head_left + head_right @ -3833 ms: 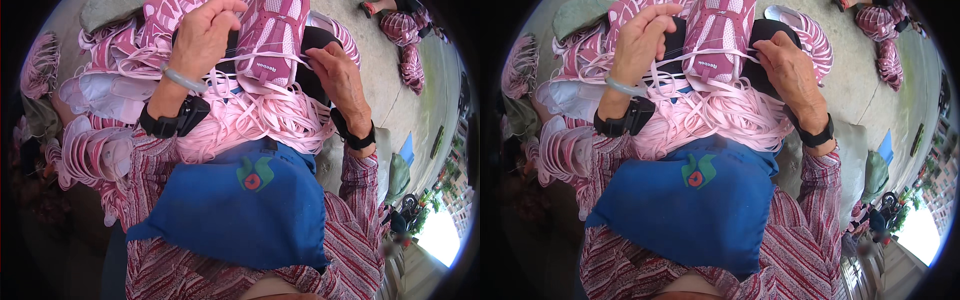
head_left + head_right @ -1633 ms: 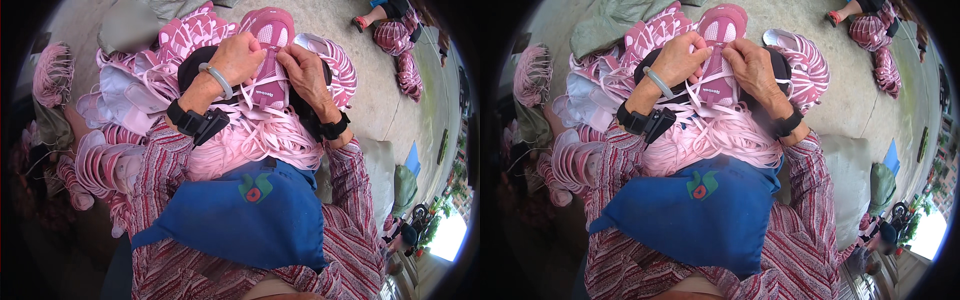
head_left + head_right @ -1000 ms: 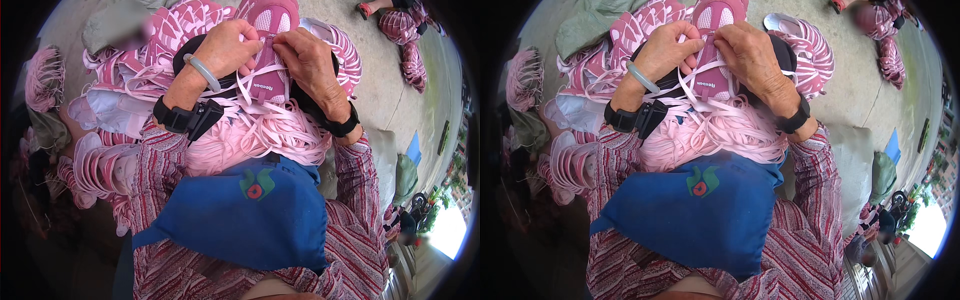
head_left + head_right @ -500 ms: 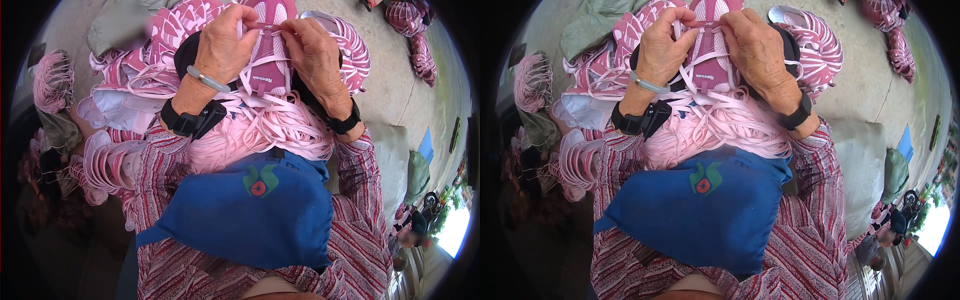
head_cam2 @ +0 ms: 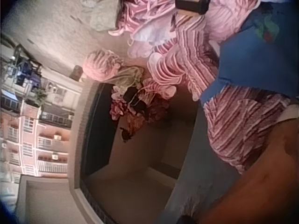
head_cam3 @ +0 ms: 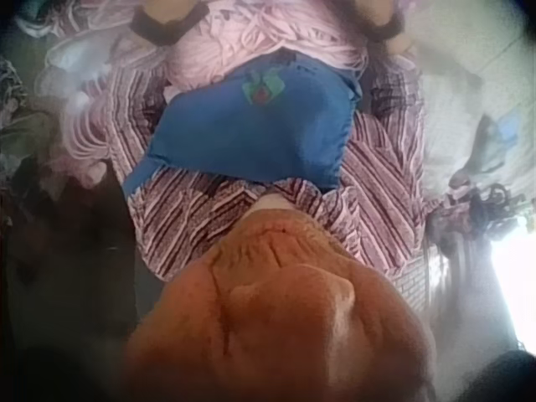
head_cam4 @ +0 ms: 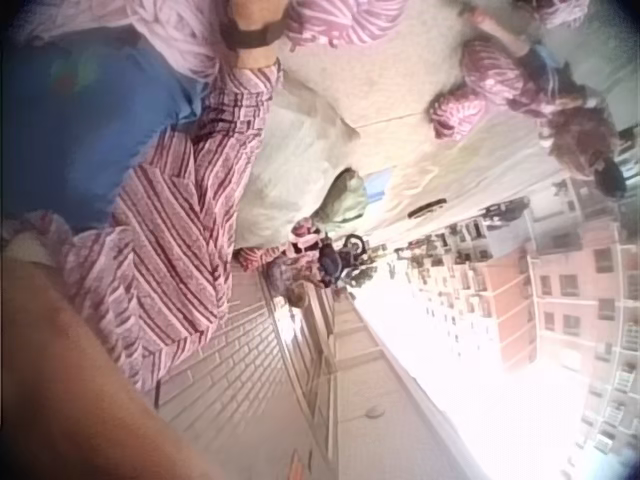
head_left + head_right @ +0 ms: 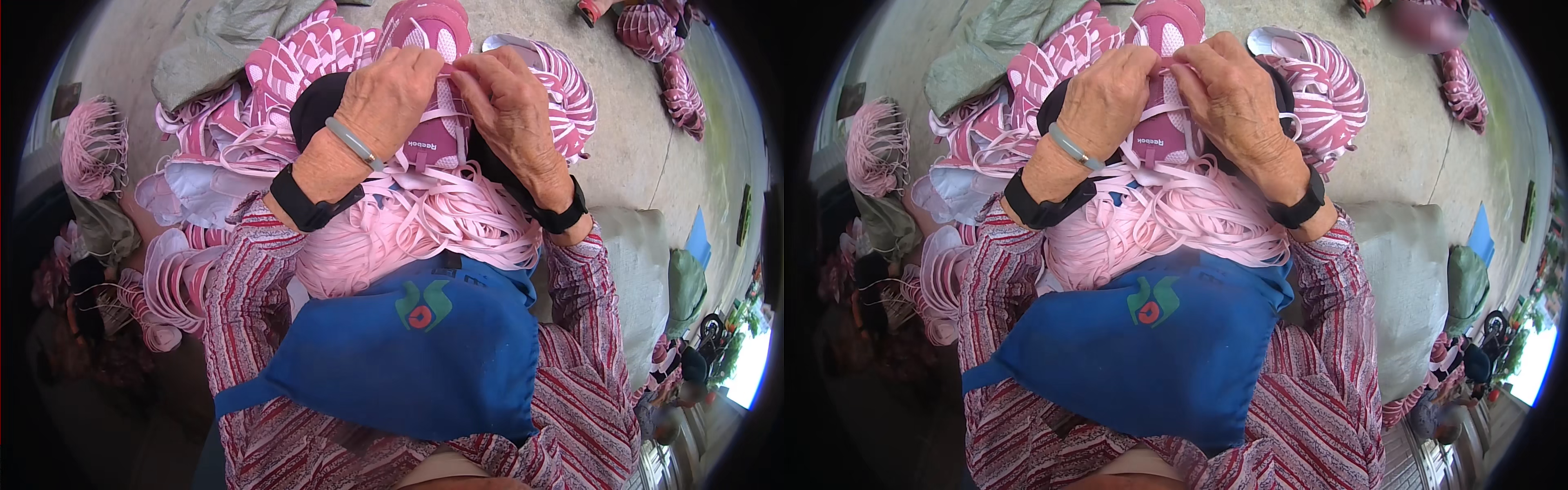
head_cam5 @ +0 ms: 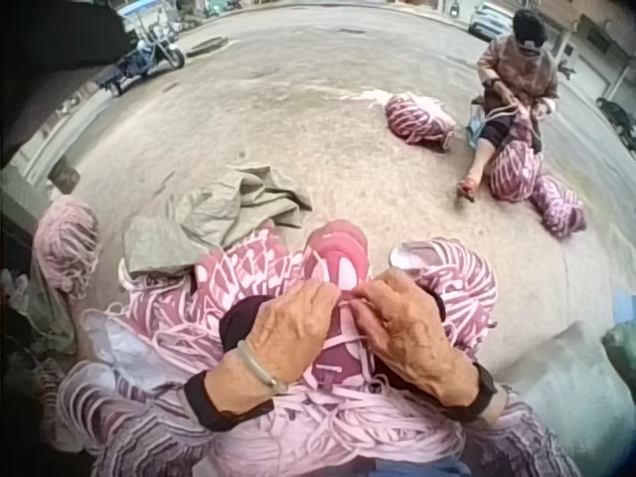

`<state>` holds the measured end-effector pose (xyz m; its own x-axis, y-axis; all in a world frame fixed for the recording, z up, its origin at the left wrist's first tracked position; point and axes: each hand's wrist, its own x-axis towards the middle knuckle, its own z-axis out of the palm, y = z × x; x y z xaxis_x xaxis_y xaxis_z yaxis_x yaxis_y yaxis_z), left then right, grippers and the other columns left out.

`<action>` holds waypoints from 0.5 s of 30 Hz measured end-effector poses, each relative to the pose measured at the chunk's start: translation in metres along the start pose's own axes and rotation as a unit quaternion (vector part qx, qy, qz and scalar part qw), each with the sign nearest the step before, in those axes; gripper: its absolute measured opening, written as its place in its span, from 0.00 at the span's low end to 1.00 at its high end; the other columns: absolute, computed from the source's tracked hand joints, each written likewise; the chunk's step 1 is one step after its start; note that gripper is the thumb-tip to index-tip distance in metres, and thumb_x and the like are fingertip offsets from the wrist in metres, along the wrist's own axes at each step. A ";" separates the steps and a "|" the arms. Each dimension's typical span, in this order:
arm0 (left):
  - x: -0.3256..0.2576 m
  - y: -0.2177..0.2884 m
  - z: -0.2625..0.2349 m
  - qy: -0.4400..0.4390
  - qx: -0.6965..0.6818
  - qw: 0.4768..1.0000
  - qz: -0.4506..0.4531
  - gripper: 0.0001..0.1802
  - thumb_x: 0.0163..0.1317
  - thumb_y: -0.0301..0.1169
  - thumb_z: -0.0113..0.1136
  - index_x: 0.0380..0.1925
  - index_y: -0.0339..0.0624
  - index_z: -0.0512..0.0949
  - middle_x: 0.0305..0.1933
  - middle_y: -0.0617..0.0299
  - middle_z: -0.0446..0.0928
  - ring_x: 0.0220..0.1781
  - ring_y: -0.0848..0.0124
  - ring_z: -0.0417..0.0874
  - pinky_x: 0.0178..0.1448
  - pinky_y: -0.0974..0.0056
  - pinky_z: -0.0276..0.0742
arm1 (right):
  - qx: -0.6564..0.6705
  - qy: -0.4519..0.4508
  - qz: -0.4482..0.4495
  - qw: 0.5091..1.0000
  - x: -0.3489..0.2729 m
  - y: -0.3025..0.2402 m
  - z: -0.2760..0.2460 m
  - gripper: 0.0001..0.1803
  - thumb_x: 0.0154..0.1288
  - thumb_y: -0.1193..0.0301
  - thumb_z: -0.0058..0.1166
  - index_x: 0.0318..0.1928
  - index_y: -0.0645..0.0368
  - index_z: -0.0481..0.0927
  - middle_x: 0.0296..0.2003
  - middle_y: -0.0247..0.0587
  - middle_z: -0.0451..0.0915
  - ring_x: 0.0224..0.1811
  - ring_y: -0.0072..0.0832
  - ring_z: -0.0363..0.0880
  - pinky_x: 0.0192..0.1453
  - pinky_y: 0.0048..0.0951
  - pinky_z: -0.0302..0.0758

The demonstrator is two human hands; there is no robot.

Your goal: Lacing shoelaces into multiple pairs of pink sneakers.

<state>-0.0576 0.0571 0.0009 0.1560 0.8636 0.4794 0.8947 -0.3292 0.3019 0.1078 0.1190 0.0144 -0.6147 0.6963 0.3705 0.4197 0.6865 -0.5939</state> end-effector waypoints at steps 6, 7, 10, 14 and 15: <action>-0.006 -0.012 -0.017 -0.039 -0.080 0.992 -0.093 0.10 0.49 0.21 0.59 0.33 0.37 0.72 0.30 0.54 0.76 0.32 0.58 0.80 0.36 0.61 0.77 | -0.014 -0.088 -0.029 0.996 0.008 -0.020 0.008 0.08 0.59 0.72 0.54 0.39 0.58 0.78 0.36 0.44 0.74 0.35 0.42 0.78 0.37 0.38 0.76; -0.009 -0.014 -0.023 -0.067 -0.159 0.971 -0.165 0.10 0.50 0.22 0.60 0.34 0.37 0.73 0.29 0.56 0.77 0.31 0.62 0.81 0.36 0.63 0.77 | -0.033 -0.101 -0.051 0.993 0.008 -0.019 0.013 0.07 0.59 0.71 0.52 0.38 0.58 0.77 0.36 0.44 0.73 0.35 0.43 0.78 0.37 0.39 0.76; -0.019 -0.011 -0.035 -0.083 -0.248 0.926 -0.271 0.11 0.52 0.22 0.60 0.36 0.36 0.74 0.28 0.60 0.78 0.29 0.70 0.80 0.36 0.67 0.77 | -0.053 -0.135 -0.086 0.986 0.011 -0.009 0.027 0.06 0.60 0.71 0.51 0.38 0.58 0.76 0.37 0.43 0.72 0.35 0.43 0.78 0.36 0.39 0.76; -0.028 -0.010 -0.040 -0.035 -0.394 0.841 -0.369 0.12 0.59 0.31 0.61 0.41 0.37 0.76 0.30 0.62 0.80 0.23 0.80 0.76 0.26 0.74 0.73 | -0.025 -0.173 -0.074 0.982 0.026 -0.022 0.022 0.06 0.60 0.71 0.54 0.36 0.59 0.78 0.32 0.42 0.73 0.33 0.42 0.78 0.35 0.38 0.75; -0.029 -0.010 -0.040 -0.044 -0.489 0.747 -0.448 0.13 0.62 0.34 0.60 0.41 0.37 0.75 0.32 0.59 0.81 0.21 0.81 0.75 0.23 0.75 0.72 | 0.012 -0.172 -0.023 0.985 0.032 -0.033 0.014 0.05 0.59 0.71 0.55 0.35 0.59 0.79 0.30 0.42 0.75 0.31 0.41 0.77 0.34 0.37 0.75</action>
<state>-0.0881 0.0195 0.0172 -0.2575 0.9120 -0.3194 -0.0705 0.3119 0.9475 0.0643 0.1158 0.0358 -0.8246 0.5493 0.1353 0.3732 0.7079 -0.5997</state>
